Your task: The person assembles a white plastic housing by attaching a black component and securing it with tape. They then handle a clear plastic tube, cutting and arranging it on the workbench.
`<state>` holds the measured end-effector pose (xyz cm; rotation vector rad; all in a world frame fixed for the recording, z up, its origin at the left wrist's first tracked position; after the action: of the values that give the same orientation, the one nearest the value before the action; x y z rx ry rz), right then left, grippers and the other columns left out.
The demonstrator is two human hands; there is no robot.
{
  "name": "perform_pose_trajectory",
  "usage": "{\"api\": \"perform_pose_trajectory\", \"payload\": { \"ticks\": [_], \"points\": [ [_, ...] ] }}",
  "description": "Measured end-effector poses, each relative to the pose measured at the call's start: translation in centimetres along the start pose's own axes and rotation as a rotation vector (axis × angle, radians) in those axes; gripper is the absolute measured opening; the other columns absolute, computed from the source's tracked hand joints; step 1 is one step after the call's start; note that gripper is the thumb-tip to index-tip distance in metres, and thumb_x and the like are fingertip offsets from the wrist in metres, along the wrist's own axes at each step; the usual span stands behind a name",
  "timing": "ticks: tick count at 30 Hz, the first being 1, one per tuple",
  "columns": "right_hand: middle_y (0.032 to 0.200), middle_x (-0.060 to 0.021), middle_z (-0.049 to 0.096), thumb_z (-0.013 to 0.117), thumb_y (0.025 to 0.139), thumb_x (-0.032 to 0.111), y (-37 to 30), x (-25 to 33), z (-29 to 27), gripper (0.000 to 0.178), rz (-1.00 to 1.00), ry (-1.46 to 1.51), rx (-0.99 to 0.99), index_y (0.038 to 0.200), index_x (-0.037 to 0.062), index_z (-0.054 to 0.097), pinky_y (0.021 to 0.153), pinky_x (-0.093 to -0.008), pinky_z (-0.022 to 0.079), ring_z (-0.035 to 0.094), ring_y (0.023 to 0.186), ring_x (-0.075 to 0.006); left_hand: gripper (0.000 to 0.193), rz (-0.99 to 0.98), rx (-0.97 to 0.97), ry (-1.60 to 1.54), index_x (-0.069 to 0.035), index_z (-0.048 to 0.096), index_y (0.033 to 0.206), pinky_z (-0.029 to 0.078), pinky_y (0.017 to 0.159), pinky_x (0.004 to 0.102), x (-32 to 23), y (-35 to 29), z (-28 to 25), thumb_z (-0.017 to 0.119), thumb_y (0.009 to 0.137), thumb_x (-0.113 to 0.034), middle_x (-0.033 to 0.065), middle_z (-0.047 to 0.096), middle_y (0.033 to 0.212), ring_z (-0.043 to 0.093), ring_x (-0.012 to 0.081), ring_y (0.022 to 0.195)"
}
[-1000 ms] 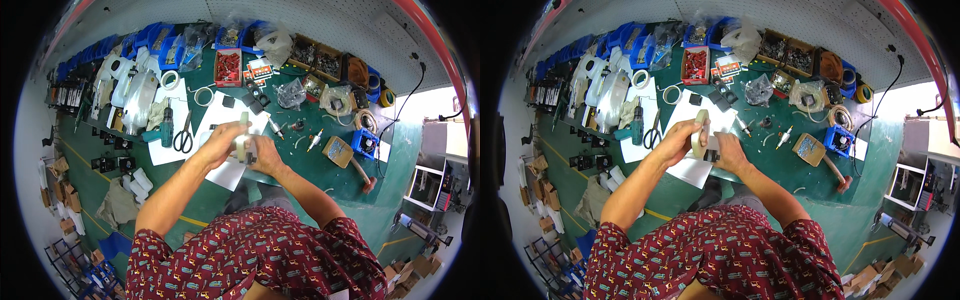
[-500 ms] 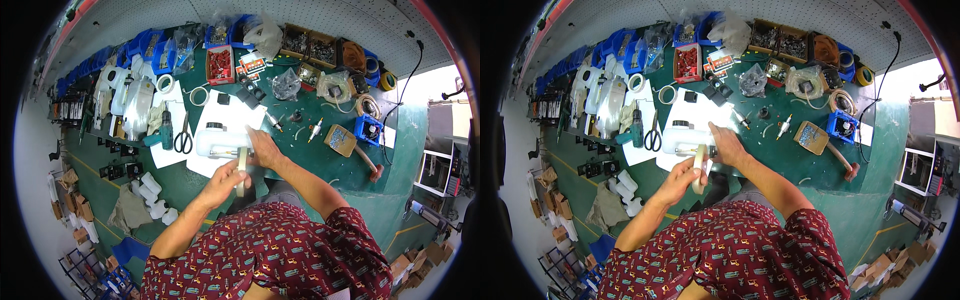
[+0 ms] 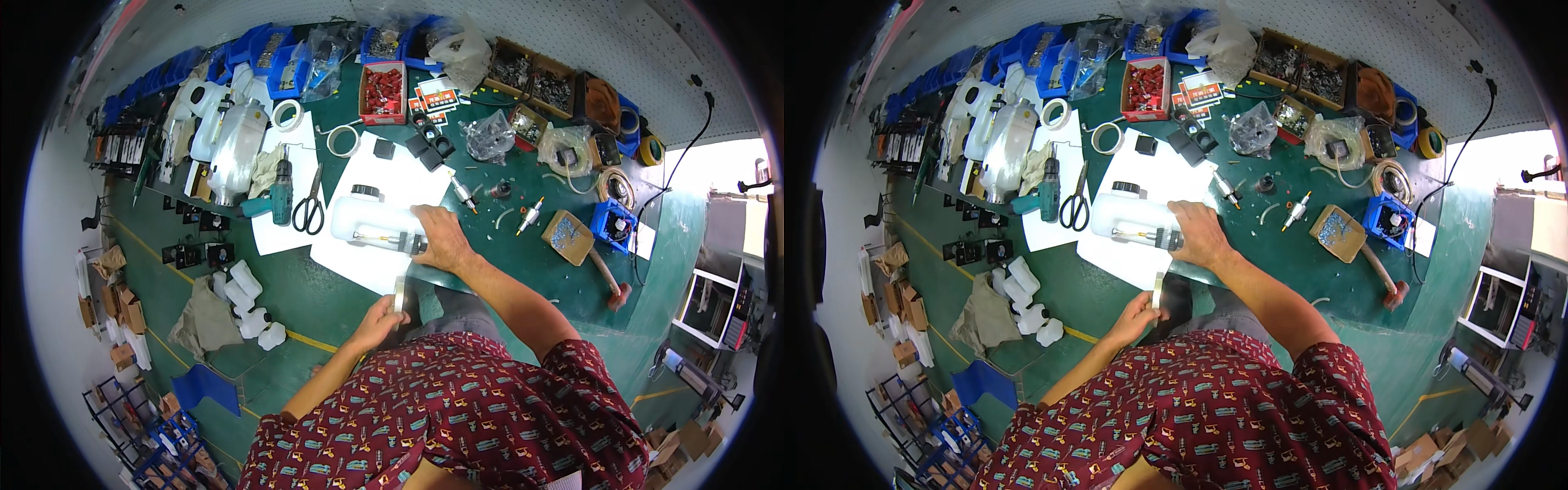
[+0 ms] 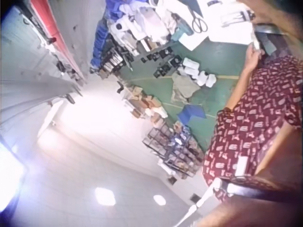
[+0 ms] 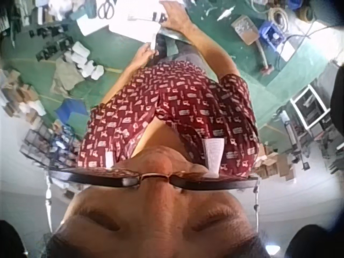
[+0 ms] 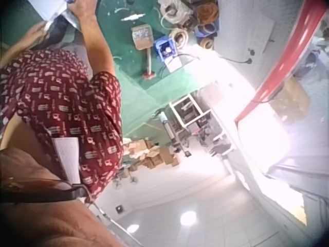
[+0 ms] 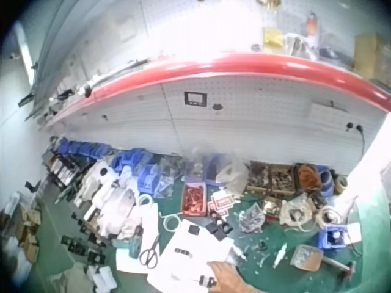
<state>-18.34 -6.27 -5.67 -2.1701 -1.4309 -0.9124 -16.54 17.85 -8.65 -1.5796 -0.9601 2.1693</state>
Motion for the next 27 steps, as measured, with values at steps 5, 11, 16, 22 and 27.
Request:
{"api": "perform_pose_trajectory", "payload": {
  "ticks": [5, 11, 16, 22, 27],
  "points": [
    [0.149, -0.0205, 0.045, 0.090, 0.062, 0.027, -0.3, 1.0, -1.1, 0.104, -0.048, -0.055, -0.051, 0.150, 0.0059, 0.039, 0.113, -0.0546, 0.033, 0.041, 0.138, -0.0399, 0.026, -0.099, -0.160, 0.072, -0.001, 0.064, 0.108, 0.046, 0.070, 0.0257, 1.5, 3.1, -1.0, 0.055, 0.102, -0.025, 0.0054, 0.070, 0.091, 0.059, 0.0100, 0.078],
    [0.119, -0.0164, 0.060, 0.077, 0.073, 0.013, -6.0, 4.2, -3.7, 0.056, 0.044, 0.050, -0.306, 0.124, 0.0045, 0.058, 0.102, -0.0496, 0.039, 0.052, 0.120, -0.0377, 0.030, -0.083, -0.257, 0.202, -0.002, 0.065, 0.102, 0.040, 0.062, 0.0252, 0.0, 2.8, -1.9, 0.056, 0.104, -0.030, -0.0021, 0.057, 0.080, 0.047, 0.0070, 0.069],
    [0.111, -0.0145, 0.071, 0.071, 0.095, 0.025, -11.4, 1.7, 7.9, 0.040, 0.847, 1.090, -0.041, 0.122, -0.0032, 0.063, 0.085, -0.0349, 0.053, 0.068, 0.097, -0.0218, 0.029, -0.063, -0.031, 0.332, 0.000, 0.064, 0.110, 0.048, 0.073, 0.0293, -5.6, 1.4, 0.2, 0.054, 0.101, -0.026, 0.0028, 0.064, 0.090, 0.057, 0.0120, 0.081],
    [0.106, -0.0086, 0.074, 0.064, 0.100, 0.027, -11.1, 3.3, 10.3, 0.038, 0.907, 1.261, -0.073, 0.125, -0.0018, 0.064, 0.078, -0.0274, 0.050, 0.066, 0.095, -0.0146, 0.019, 0.313, -0.237, 0.562, 0.002, 0.070, 0.107, 0.055, 0.077, 0.0334, -8.4, 1.3, -7.4, 0.060, 0.094, -0.010, 0.0114, 0.074, 0.091, 0.069, 0.0177, 0.084],
    [0.103, -0.0073, 0.074, 0.060, 0.103, 0.026, -11.4, 5.1, 8.7, 0.035, 0.980, 1.111, -0.158, 0.123, -0.0019, 0.064, 0.073, -0.0252, 0.049, 0.063, 0.085, -0.0105, 0.025, 0.512, -0.850, 1.005, 0.004, 0.067, 0.109, 0.056, 0.077, 0.0481, -9.1, 5.1, -24.3, 0.067, 0.088, -0.010, 0.0218, 0.072, 0.093, 0.072, 0.0358, 0.083]
  ]
}}
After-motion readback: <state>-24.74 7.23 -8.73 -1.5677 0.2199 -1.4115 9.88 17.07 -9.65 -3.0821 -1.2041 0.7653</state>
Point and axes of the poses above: each hand's wrist, its own y-axis towards the middle knuckle, its own z-axis out of the palm, x = y × z, the point moved 8 cm from there along y, towards the middle knuckle
